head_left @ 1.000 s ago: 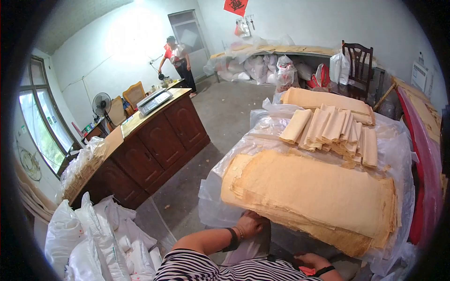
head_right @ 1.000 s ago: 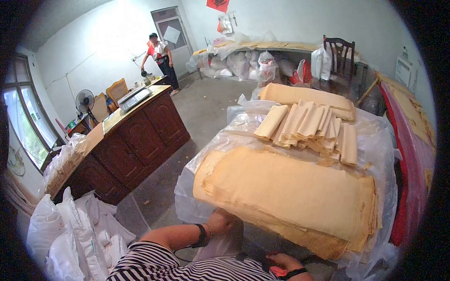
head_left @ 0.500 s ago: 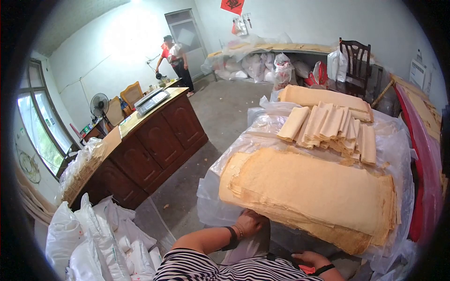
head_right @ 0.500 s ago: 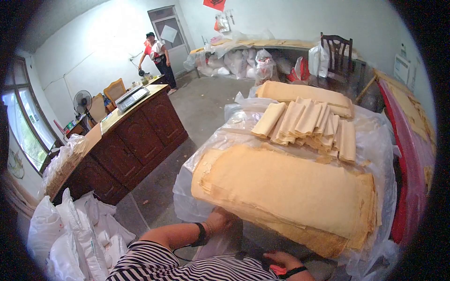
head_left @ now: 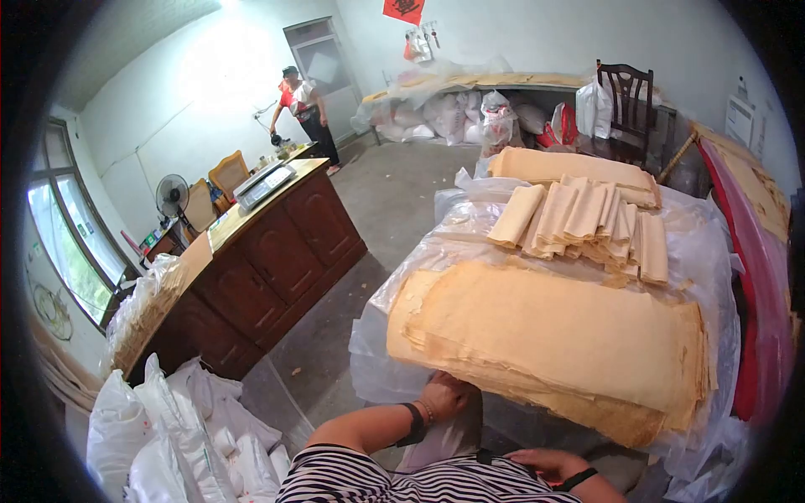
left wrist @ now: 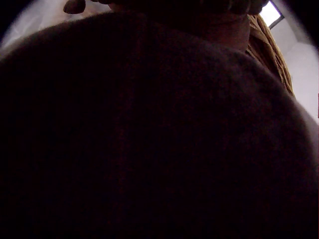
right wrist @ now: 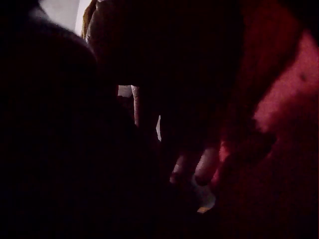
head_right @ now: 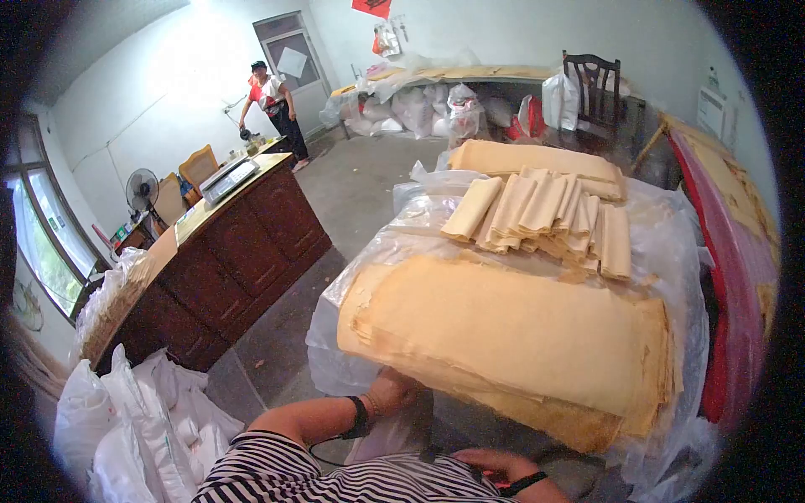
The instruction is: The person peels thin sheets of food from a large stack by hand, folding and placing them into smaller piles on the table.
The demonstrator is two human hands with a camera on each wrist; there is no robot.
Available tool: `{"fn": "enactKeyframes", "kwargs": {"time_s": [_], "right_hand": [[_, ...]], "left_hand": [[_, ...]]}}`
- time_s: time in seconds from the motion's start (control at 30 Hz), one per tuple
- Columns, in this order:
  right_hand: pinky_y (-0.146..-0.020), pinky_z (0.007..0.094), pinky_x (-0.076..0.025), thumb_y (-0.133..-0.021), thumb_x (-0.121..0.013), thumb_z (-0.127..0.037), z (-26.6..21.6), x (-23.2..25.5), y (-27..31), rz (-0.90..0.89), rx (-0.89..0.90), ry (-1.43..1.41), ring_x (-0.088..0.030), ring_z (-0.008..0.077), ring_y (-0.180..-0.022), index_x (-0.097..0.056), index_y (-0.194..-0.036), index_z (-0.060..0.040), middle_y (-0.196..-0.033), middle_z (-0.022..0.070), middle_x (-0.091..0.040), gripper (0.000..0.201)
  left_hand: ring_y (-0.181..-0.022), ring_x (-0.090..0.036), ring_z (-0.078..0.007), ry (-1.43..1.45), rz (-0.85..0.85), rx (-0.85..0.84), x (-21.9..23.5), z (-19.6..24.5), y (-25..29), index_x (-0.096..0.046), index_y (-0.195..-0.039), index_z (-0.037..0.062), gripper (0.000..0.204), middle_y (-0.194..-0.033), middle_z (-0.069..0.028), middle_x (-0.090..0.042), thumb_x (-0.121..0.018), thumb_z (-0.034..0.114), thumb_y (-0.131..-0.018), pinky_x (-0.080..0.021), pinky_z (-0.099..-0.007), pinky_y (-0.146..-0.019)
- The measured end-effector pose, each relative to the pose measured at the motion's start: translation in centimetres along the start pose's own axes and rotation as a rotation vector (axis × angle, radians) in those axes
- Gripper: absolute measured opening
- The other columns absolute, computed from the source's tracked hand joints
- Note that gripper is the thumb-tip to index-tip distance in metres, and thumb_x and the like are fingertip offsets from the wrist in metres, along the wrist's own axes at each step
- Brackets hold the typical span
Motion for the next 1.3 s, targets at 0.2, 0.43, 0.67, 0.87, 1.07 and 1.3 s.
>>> {"fn": "enactKeyframes", "kwargs": {"time_s": [0.2, 0.43, 0.67, 0.87, 1.07, 1.3], "right_hand": [[-0.116, 0.0390, -0.039, -0.096, -0.067, -0.033, -16.3, -12.4, 18.7, -0.080, 0.597, 0.150, -0.056, 0.0222, -0.132, -0.062, -0.133, 0.0006, -0.137, 0.0130, -0.064, 0.050], [-0.112, 0.0395, -0.041, -0.093, -0.069, -0.031, -17.2, -20.1, 19.8, -0.393, 0.684, 0.391, -0.058, 0.0248, -0.127, -0.063, -0.130, -0.0011, -0.134, 0.0135, -0.065, 0.048], [-0.109, 0.0400, -0.043, -0.091, -0.072, -0.028, -17.8, -22.7, 20.8, -0.340, 0.723, 0.500, -0.059, 0.0275, -0.123, -0.065, -0.128, -0.0028, -0.131, 0.0139, -0.065, 0.046], [-0.107, 0.0405, -0.045, -0.088, -0.074, -0.026, -17.8, -24.0, 23.5, -0.163, 0.903, 0.658, -0.061, 0.0297, -0.119, -0.066, -0.126, -0.0042, -0.128, 0.0143, -0.066, 0.045], [-0.104, 0.0410, -0.047, -0.086, -0.076, -0.024, -16.5, -22.2, 26.7, 0.122, 1.054, 0.767, -0.063, 0.0320, -0.115, -0.067, -0.125, -0.0057, -0.125, 0.0147, -0.067, 0.044], [-0.101, 0.0415, -0.049, -0.083, -0.078, -0.022, -9.1, -19.3, 30.9, 0.682, 0.806, 0.809, -0.065, 0.0346, -0.110, -0.069, -0.123, -0.0074, -0.122, 0.0151, -0.067, 0.043]], "left_hand": [[-0.107, -0.066, -0.0347, 0.028, 0.150, -0.067, -0.6, -0.1, -0.3, -0.078, -0.108, 0.0164, 0.031, -0.110, -0.0125, -0.074, -0.062, 0.025, -0.082, -0.046, -0.0488, -0.098], [-0.106, -0.066, -0.0367, 0.187, 0.097, 0.022, 1.2, 1.1, -0.4, -0.078, -0.106, 0.0154, 0.029, -0.109, -0.0117, -0.074, -0.064, 0.023, -0.081, -0.048, -0.0504, -0.094], [-0.101, -0.067, -0.0364, 0.051, 0.146, -0.072, 1.2, 0.8, 0.2, -0.076, -0.107, 0.0154, 0.029, -0.103, -0.0136, -0.074, -0.063, 0.022, -0.083, -0.051, -0.0501, -0.090], [-0.106, -0.062, -0.0389, 0.164, 0.126, -0.041, -3.7, -3.2, -0.3, -0.077, -0.111, 0.0176, 0.030, -0.107, -0.0138, -0.073, -0.063, 0.023, -0.084, -0.048, -0.0542, -0.090], [-0.107, -0.064, -0.0357, 0.044, 0.258, -0.197, -2.7, -3.1, 0.4, -0.078, -0.109, 0.0128, 0.033, -0.114, -0.0141, -0.073, -0.062, 0.014, -0.081, -0.041, -0.0466, -0.106], [-0.108, -0.063, -0.0346, 0.011, 0.221, -0.249, -1.8, -2.3, -0.1, -0.076, -0.109, 0.0105, 0.029, -0.109, -0.0134, -0.072, -0.053, 0.015, -0.092, -0.042, -0.0465, -0.099]]}}
Point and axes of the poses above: each hand's wrist, its own y-axis away from the middle knuckle, its own x-axis out of the back of the hand, z = x × y, the point moved 3 cm from there along -y, towards the middle knuckle
